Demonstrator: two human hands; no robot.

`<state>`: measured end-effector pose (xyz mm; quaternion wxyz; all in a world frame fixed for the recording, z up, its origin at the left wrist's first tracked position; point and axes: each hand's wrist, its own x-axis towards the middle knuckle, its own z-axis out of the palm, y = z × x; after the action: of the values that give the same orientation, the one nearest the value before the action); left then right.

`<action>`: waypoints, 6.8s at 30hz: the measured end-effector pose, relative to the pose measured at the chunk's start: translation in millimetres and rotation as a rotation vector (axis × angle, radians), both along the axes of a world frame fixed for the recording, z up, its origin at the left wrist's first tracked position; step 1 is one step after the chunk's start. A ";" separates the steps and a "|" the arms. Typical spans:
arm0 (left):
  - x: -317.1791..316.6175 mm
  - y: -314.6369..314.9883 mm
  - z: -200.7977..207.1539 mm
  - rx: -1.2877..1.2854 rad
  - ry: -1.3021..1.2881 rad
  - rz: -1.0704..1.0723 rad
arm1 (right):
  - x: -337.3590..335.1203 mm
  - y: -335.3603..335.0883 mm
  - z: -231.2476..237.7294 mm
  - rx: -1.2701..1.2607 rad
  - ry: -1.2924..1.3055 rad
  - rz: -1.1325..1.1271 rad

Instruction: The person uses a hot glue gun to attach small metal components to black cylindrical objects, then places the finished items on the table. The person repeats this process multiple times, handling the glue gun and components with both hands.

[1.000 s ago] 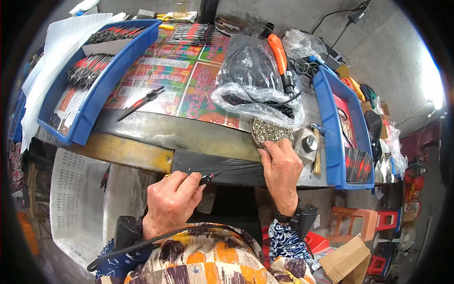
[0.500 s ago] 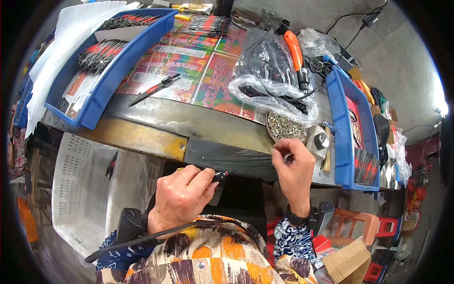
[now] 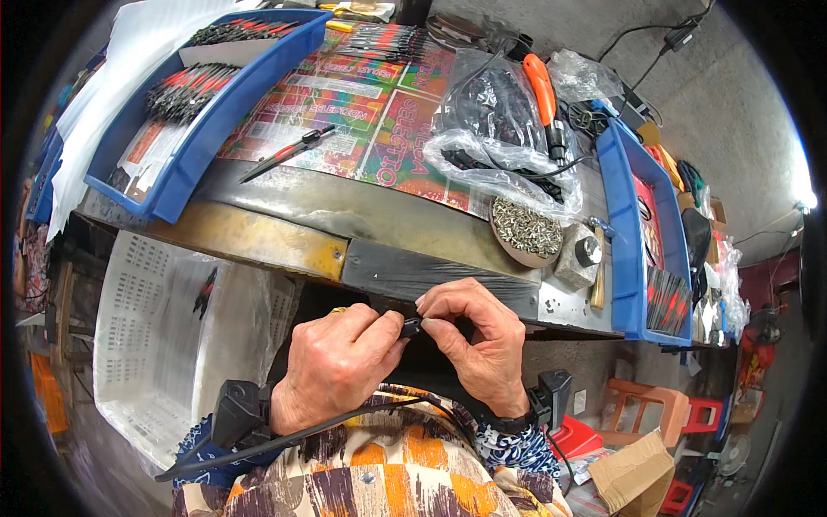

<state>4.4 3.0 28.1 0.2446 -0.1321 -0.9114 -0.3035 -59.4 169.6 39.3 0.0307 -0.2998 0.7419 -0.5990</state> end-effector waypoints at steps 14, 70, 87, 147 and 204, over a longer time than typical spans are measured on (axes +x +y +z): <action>2.9 -0.5 -2.3 -0.003 0.013 -0.029 | 4.9 -2.5 -4.9 0.038 0.060 -0.023; 4.0 3.9 -14.8 0.026 0.090 0.000 | 24.2 -7.7 -29.3 -0.248 -0.546 -0.007; 4.6 -4.6 -10.4 0.173 -0.064 -0.109 | 20.7 4.4 -32.7 -0.258 -0.599 0.089; 3.0 -15.7 -2.9 0.891 -0.922 -0.276 | 22.7 5.4 -42.7 -0.197 -0.445 0.072; 19.5 5.0 -14.2 1.319 -0.874 -0.273 | 7.2 12.2 -30.5 -0.049 -0.050 0.280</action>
<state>24.0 7.9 13.9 -0.1462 0.0600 -0.5332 -0.8311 -52.1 181.8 8.9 0.1249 -0.3858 0.6769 -0.6143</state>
